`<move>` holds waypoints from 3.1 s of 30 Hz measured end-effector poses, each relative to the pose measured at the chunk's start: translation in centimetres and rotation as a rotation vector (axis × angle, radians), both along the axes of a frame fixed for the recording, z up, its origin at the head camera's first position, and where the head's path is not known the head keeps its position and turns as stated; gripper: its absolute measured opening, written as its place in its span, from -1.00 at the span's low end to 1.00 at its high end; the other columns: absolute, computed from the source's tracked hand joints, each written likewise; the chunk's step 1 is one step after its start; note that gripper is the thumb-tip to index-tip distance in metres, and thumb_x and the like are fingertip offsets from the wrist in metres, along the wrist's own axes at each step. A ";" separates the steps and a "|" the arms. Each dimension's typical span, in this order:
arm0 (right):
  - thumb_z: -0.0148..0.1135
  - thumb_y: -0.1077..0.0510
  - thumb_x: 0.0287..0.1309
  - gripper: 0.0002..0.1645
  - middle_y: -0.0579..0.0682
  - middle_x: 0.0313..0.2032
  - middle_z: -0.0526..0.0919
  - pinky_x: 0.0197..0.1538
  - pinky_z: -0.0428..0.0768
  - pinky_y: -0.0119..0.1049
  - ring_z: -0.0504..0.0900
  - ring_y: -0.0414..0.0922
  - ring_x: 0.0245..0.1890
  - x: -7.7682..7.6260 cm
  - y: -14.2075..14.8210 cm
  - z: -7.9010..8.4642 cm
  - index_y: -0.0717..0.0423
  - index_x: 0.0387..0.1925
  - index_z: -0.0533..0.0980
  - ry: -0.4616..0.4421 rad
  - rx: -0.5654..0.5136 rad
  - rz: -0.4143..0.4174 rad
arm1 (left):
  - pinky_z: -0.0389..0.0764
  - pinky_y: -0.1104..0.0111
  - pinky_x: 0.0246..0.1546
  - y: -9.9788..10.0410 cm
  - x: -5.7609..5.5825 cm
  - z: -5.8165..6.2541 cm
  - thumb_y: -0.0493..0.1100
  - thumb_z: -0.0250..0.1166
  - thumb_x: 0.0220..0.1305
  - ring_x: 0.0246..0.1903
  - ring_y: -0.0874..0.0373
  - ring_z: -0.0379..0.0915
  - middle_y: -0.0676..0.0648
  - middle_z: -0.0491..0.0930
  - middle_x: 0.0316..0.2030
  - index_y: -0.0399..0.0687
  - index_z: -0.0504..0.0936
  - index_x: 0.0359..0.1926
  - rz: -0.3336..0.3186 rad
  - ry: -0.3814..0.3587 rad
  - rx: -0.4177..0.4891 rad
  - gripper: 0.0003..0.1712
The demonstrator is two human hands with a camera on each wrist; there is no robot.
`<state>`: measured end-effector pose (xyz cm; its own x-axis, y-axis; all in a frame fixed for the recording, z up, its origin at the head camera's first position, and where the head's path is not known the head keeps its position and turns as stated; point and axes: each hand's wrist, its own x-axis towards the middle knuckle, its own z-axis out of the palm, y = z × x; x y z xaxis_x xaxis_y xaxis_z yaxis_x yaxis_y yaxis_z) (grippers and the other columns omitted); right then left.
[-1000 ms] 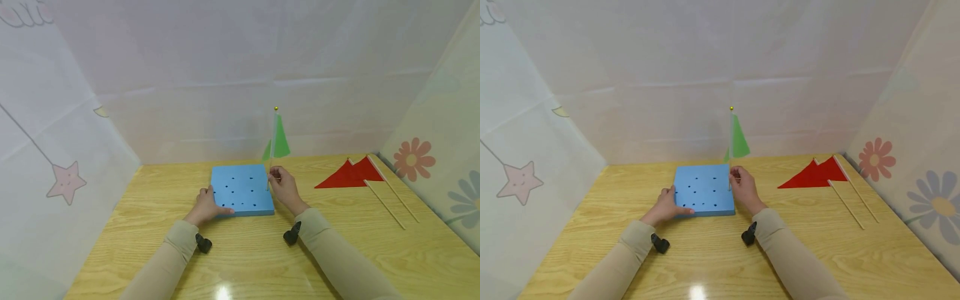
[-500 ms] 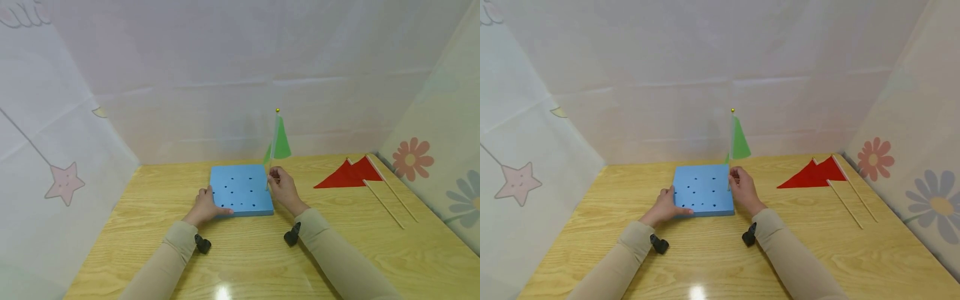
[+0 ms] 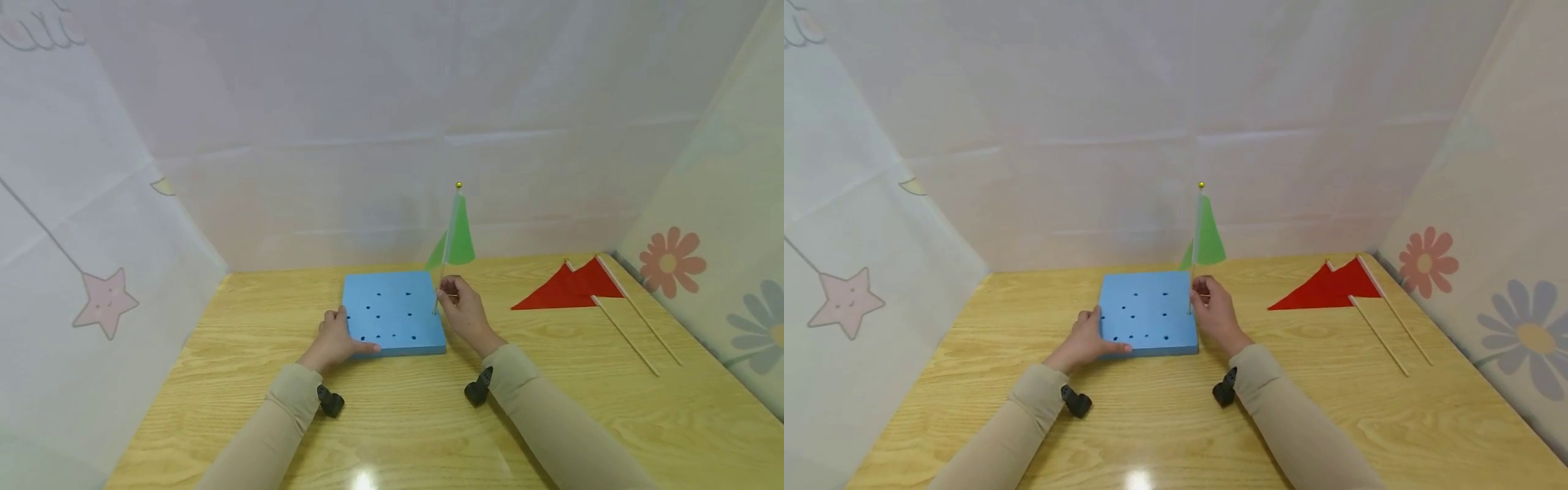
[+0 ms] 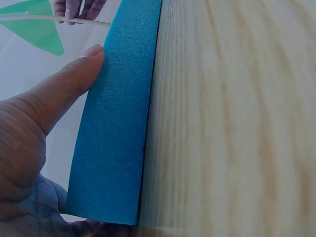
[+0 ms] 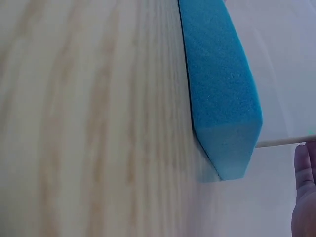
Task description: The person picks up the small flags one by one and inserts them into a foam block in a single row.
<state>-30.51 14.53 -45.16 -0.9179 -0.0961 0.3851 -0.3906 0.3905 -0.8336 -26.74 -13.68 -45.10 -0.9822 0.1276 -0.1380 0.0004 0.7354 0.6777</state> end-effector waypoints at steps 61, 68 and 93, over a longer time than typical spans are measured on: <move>0.06 0.10 0.59 -0.45 0.40 0.23 0.46 0.25 0.49 0.12 0.49 0.25 0.22 2.6 12.0 1.0 0.44 0.36 0.31 -0.283 0.143 0.047 | 0.34 -0.18 0.30 -0.5 -0.2 -0.3 0.27 0.63 0.01 0.45 -0.41 0.01 -0.52 -0.04 0.50 -0.38 -0.12 0.62 -0.011 -0.019 -0.012 0.51; 0.05 0.10 0.60 -0.44 0.40 0.20 0.49 0.21 0.56 -0.15 0.48 0.26 0.23 3.2 13.8 1.0 0.48 0.34 0.32 -0.289 0.128 0.017 | 0.32 -0.19 0.31 -0.7 -0.3 -0.3 0.29 0.62 0.01 0.47 -0.42 -0.03 -0.51 -0.06 0.50 -0.37 -0.15 0.62 -0.015 -0.021 -0.011 0.53; 0.00 0.10 0.62 -0.41 0.46 0.22 0.40 0.04 0.62 -0.42 0.57 0.25 0.14 4.9 19.7 0.3 0.52 0.37 0.24 -0.313 0.163 -0.038 | 0.33 -0.17 0.31 -0.2 -0.4 -0.3 0.25 0.62 0.04 0.47 -0.42 -0.02 -0.53 -0.08 0.51 -0.38 -0.16 0.62 -0.020 -0.017 -0.011 0.51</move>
<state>-25.66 34.21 -44.82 -0.9930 -0.0971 0.0667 -0.1087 0.5375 -0.8362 -27.11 -13.90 -45.39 -0.9770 0.1458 -0.1558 0.0039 0.7425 0.6699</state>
